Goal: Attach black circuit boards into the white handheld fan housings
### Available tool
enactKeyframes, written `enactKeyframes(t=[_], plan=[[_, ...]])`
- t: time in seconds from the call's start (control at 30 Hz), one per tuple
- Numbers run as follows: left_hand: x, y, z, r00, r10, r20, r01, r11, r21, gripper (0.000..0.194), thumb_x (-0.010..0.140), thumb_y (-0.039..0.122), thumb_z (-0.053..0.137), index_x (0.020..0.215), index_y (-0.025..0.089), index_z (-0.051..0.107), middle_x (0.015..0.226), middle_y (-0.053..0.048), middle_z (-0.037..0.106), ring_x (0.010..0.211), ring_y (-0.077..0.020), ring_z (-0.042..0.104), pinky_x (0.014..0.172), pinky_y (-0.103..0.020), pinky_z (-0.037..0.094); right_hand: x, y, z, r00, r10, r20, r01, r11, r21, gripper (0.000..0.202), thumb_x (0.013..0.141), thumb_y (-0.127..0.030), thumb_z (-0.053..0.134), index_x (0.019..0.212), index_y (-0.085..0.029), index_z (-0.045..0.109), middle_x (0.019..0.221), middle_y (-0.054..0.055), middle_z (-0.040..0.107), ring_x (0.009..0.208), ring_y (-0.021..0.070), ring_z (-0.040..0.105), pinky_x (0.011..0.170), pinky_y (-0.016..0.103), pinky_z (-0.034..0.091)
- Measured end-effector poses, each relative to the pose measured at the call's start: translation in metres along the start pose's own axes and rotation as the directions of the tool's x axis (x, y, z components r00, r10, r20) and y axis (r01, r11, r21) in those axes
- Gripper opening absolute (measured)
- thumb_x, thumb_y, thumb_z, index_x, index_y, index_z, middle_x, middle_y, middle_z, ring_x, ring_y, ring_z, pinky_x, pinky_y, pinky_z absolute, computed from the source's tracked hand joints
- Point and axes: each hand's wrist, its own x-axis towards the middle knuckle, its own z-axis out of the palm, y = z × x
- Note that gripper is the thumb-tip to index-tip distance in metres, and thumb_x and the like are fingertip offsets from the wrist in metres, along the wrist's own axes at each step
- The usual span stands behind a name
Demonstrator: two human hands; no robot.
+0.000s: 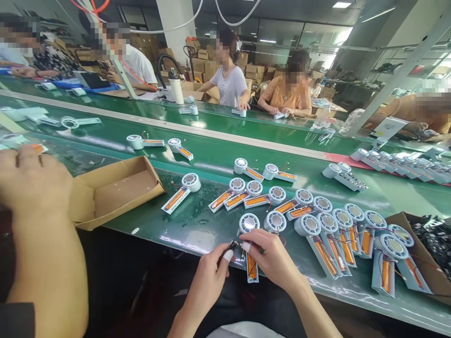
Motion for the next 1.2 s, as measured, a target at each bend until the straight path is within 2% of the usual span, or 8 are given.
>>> enactKeyframes(t=[0.17,0.3,0.53,0.77,0.9,1.0,1.1,1.2], plan=[[-0.005,0.006,0.007,0.994,-0.09,-0.064,0.081,0.987,-0.139,0.033,0.096,0.04,0.043,0.124,0.026,0.052,0.086,-0.002,0.07,0.052,-0.0155,0.057,0.05,-0.025,0.043,-0.005,0.0,0.008,0.994,0.053,-0.093,-0.048,0.997,0.057,0.02,0.093,-0.013,0.056,0.094,-0.023,0.073,0.087,0.002,0.066,0.069,0.0132,0.061,0.063,0.022,0.05],[-0.007,0.017,0.009,0.996,-0.079,-0.035,0.073,0.989,-0.128,0.027,0.095,0.042,0.042,0.106,0.024,0.059,0.06,0.004,0.055,0.042,-0.0134,0.045,0.044,-0.024,0.036,-0.009,0.006,0.016,0.993,-0.015,-0.118,0.01,0.999,-0.049,0.023,0.097,-0.015,0.051,0.103,-0.023,0.072,0.092,0.005,0.063,0.078,0.0162,0.064,0.07,0.026,0.053],[-0.001,0.025,0.009,0.993,-0.12,0.005,0.118,0.968,-0.219,0.039,0.091,0.057,0.046,0.088,0.021,0.062,0.053,0.006,0.043,0.045,-0.0127,0.04,0.045,-0.023,0.031,-0.015,0.009,0.022,0.992,-0.113,-0.054,0.104,0.983,-0.149,0.028,0.101,-0.015,0.042,0.108,-0.021,0.069,0.096,0.008,0.06,0.085,0.0194,0.062,0.074,0.03,0.055],[0.002,0.021,0.008,0.982,-0.182,0.058,0.191,0.938,-0.288,0.036,0.088,0.053,0.051,0.098,0.02,0.06,0.051,0.01,0.035,0.046,-0.0118,0.033,0.045,-0.022,0.027,-0.016,0.007,0.016,0.999,0.021,-0.027,-0.02,1.0,0.02,0.022,0.098,-0.017,0.053,0.106,-0.023,0.072,0.096,0.005,0.064,0.084,0.0176,0.065,0.074,0.028,0.053],[0.0,0.02,0.012,0.992,-0.128,-0.01,0.121,0.96,-0.251,0.032,0.09,0.048,0.049,0.1,0.02,0.061,0.062,0.004,0.052,0.047,-0.0117,0.04,0.045,-0.023,0.034,-0.014,0.005,0.018,0.994,0.03,-0.106,-0.026,0.999,0.045,0.019,0.095,-0.015,0.056,0.096,-0.023,0.073,0.09,0.004,0.066,0.081,0.0168,0.065,0.073,0.026,0.053],[-0.004,0.02,0.015,0.993,-0.082,-0.083,0.062,0.973,-0.223,0.036,0.093,0.046,0.045,0.117,0.021,0.056,0.078,-0.001,0.065,0.047,-0.0125,0.048,0.046,-0.024,0.039,-0.011,0.005,0.024,0.97,0.033,-0.241,-0.032,0.999,0.008,0.018,0.093,-0.013,0.056,0.09,-0.021,0.072,0.087,0.004,0.067,0.076,0.0158,0.065,0.069,0.024,0.052],[-0.007,0.02,0.016,0.989,-0.065,-0.135,0.044,0.987,-0.152,0.043,0.096,0.044,0.042,0.131,0.02,0.049,0.073,0.0,0.066,0.047,-0.0157,0.053,0.047,-0.026,0.043,-0.009,0.006,0.029,0.95,-0.011,-0.311,-0.024,0.994,-0.109,0.019,0.093,-0.013,0.054,0.091,-0.02,0.071,0.089,0.005,0.067,0.078,0.0173,0.065,0.069,0.026,0.052],[-0.009,0.02,0.014,0.988,-0.024,-0.155,0.023,1.0,-0.008,0.041,0.096,0.041,0.04,0.125,0.018,0.058,0.065,-0.001,0.065,0.05,-0.0194,0.059,0.054,-0.03,0.049,-0.008,0.006,0.03,0.953,-0.059,-0.296,-0.005,0.978,-0.211,0.021,0.092,-0.011,0.052,0.091,-0.021,0.07,0.087,0.005,0.068,0.079,0.0191,0.064,0.071,0.027,0.051]])
